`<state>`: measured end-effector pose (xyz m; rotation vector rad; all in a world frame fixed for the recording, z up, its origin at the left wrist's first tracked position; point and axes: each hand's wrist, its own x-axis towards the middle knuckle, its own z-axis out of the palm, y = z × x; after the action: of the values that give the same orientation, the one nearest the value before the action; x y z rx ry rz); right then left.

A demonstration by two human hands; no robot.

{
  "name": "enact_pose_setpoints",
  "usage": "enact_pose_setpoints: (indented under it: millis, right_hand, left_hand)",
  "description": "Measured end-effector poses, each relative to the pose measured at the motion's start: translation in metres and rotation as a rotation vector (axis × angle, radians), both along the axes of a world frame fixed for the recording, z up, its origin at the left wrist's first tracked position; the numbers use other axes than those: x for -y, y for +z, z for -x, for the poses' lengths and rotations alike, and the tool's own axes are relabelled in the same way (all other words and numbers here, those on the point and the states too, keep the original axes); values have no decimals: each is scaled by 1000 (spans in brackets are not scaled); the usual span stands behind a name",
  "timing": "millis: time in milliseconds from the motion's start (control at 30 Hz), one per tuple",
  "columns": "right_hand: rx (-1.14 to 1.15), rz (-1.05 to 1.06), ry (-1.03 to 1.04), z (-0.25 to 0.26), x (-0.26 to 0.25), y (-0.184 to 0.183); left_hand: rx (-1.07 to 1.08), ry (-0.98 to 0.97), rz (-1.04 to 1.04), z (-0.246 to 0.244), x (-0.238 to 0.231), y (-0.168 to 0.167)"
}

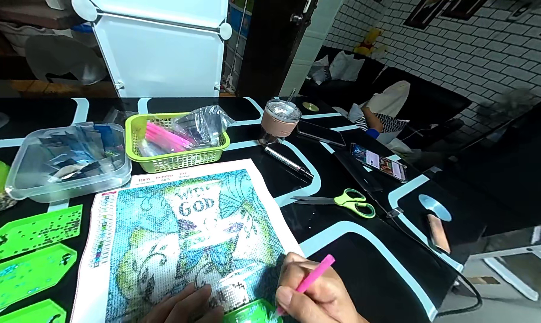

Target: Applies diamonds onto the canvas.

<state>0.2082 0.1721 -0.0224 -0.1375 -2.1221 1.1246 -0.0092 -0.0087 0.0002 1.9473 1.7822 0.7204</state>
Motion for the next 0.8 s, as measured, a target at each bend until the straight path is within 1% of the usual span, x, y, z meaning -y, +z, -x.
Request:
enact_pose_setpoints:
  millis: [100,300,433,800]
  right_hand:
    - [18,-63,-3,1,1,-2]
    - [21,-64,-37,3,2,-3]
    - [23,-74,-114,3,2,-3]
    - [28,-81,-85,7,4,-3]
  left_hand:
    - [-2,2,-3,0,0,-1]
    - [8,0,-3,0,0,-1]
    - [9,4,-5,0,0,-1]
    - [-4,-1,-3,-1,0,-2]
